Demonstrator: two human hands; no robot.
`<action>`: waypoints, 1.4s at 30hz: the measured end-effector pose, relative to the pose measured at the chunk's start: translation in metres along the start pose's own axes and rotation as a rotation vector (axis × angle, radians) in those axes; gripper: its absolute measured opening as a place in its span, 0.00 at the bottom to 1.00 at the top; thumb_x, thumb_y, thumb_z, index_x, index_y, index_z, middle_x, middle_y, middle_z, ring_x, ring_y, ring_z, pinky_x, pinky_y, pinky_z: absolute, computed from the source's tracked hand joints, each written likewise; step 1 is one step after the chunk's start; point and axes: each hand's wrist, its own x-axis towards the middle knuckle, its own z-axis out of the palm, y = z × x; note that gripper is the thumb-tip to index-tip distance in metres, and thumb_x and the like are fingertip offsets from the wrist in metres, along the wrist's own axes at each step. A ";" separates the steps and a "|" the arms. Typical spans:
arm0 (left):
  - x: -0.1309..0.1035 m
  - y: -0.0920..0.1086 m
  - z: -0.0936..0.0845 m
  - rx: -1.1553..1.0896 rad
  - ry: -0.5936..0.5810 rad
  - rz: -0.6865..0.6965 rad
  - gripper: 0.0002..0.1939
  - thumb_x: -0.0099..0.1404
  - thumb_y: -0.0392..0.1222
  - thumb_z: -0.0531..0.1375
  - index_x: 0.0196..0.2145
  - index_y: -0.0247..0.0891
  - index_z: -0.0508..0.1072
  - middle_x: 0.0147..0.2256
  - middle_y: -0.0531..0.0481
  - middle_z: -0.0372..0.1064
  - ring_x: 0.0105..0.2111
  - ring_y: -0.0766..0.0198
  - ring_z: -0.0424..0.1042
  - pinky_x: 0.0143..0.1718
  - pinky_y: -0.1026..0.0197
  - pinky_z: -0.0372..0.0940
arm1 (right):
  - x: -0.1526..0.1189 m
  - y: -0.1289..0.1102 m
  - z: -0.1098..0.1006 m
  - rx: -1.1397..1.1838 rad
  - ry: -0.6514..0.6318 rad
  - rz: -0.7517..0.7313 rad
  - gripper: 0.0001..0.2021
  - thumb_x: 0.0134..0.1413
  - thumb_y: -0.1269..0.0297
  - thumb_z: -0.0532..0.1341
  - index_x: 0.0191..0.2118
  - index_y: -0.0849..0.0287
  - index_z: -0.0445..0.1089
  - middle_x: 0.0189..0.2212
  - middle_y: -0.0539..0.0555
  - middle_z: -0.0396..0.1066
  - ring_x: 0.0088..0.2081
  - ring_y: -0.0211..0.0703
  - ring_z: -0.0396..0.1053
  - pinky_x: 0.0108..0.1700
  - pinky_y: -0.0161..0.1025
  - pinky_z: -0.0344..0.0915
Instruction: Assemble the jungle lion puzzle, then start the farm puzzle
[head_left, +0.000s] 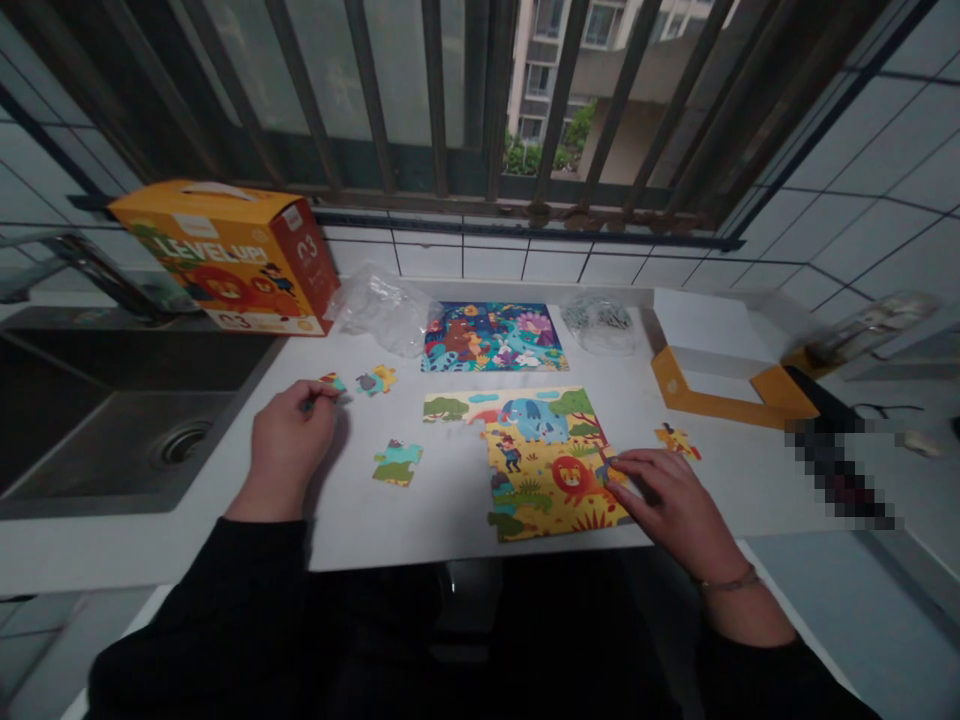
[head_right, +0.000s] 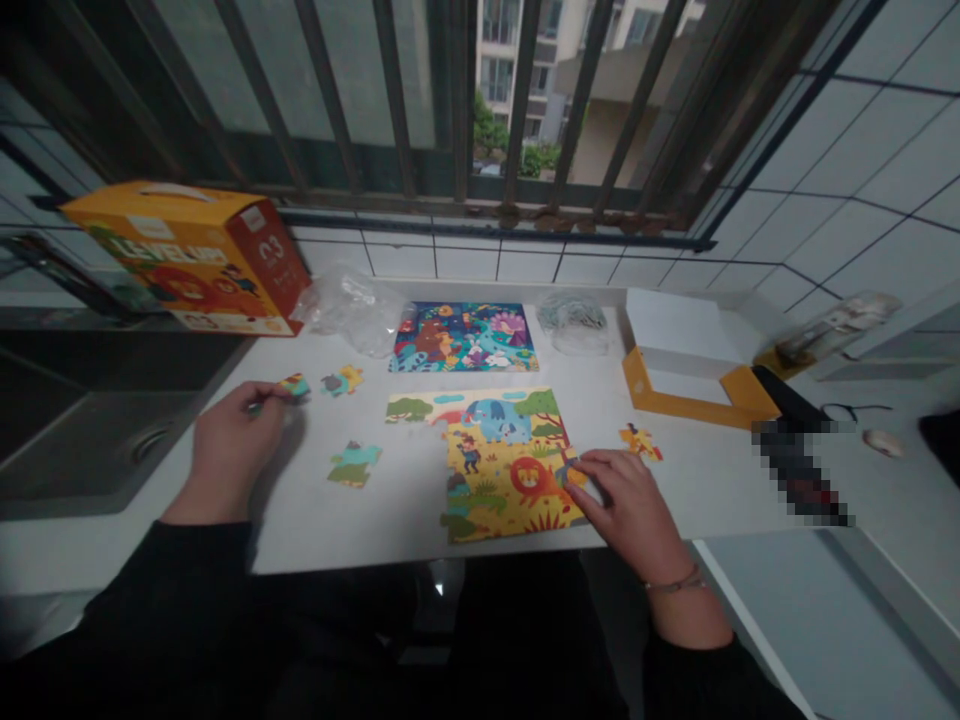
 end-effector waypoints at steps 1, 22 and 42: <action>-0.002 0.002 0.001 -0.011 -0.023 0.044 0.11 0.70 0.44 0.61 0.44 0.46 0.83 0.47 0.48 0.85 0.47 0.49 0.81 0.53 0.48 0.73 | 0.001 -0.002 0.001 0.007 -0.006 -0.006 0.14 0.72 0.49 0.67 0.52 0.52 0.82 0.50 0.60 0.82 0.52 0.59 0.79 0.57 0.60 0.75; 0.001 -0.010 -0.020 -0.131 0.225 -0.141 0.15 0.68 0.39 0.58 0.51 0.39 0.76 0.50 0.42 0.79 0.52 0.43 0.78 0.55 0.38 0.70 | -0.001 0.017 -0.008 -0.484 0.130 0.395 0.28 0.73 0.44 0.57 0.57 0.66 0.78 0.54 0.76 0.78 0.55 0.74 0.75 0.58 0.67 0.71; -0.009 -0.019 -0.019 0.380 -0.147 0.040 0.16 0.71 0.50 0.62 0.49 0.41 0.82 0.52 0.34 0.78 0.52 0.37 0.75 0.50 0.44 0.70 | -0.011 0.040 -0.025 -0.199 0.129 0.577 0.35 0.58 0.33 0.66 0.58 0.58 0.74 0.49 0.67 0.82 0.47 0.66 0.78 0.49 0.59 0.73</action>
